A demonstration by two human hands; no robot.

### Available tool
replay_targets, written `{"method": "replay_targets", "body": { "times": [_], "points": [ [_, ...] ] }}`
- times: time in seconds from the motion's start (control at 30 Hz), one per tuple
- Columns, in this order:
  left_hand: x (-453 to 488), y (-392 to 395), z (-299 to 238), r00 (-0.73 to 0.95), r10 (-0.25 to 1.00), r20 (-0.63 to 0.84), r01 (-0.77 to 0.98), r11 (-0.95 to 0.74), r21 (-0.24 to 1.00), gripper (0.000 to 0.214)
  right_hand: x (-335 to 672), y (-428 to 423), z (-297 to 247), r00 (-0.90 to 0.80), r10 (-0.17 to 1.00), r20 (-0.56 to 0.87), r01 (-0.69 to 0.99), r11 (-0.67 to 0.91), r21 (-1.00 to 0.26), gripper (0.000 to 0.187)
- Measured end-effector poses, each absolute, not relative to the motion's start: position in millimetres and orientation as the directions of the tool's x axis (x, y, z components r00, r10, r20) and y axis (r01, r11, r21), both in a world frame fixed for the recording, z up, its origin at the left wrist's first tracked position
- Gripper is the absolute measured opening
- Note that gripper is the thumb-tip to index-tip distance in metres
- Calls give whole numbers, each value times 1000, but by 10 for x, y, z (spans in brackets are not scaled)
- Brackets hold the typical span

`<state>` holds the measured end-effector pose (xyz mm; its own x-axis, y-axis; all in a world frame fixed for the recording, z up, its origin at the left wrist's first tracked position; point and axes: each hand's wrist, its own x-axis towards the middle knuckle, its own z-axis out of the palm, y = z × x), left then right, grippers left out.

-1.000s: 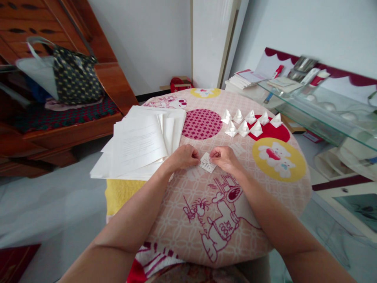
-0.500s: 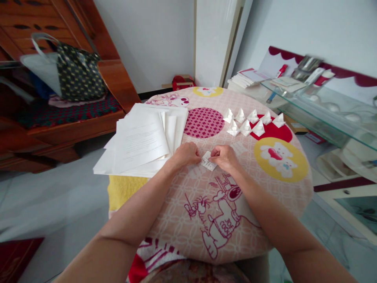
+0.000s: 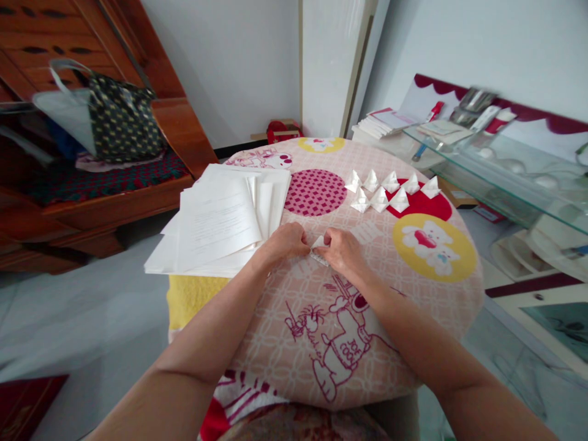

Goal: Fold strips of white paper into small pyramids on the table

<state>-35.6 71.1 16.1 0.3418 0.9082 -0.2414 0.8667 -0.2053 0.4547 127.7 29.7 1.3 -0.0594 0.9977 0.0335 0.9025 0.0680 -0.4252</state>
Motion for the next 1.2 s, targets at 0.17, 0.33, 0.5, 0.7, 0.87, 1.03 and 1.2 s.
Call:
{"method": "replay_targets", "body": {
  "times": [0.17,0.33,0.5,0.7,0.87,1.03,1.2],
  "points": [
    [-460,738,141,418,874,-249,797,-221,562,16,1261,311,-31,-80,996,34,924,87,-373,23],
    [-523,764,68,430,888,-165,634,-167,755,17,1252,322,-24,-114,993,31,932,118,-342,31],
    [-421,769,-5,407,913,-1,550,-244,798,24,1176,294,17,-122,993,2,940,116,-320,38],
    [-362,743,-76,456,888,-62,526,-213,824,22,1342,343,62,-173,985,2,866,153,-475,18],
    [-322,686,-73,439,897,-54,604,-249,757,17,1597,420,49,-203,976,-75,673,83,-735,14],
    [-220,643,-79,373,928,-25,700,-263,664,14,1549,446,28,-165,985,-50,701,81,-709,11],
    [-209,674,-99,383,923,-42,675,-249,694,17,1538,467,29,-123,991,-61,802,63,-594,10]
  ]
}}
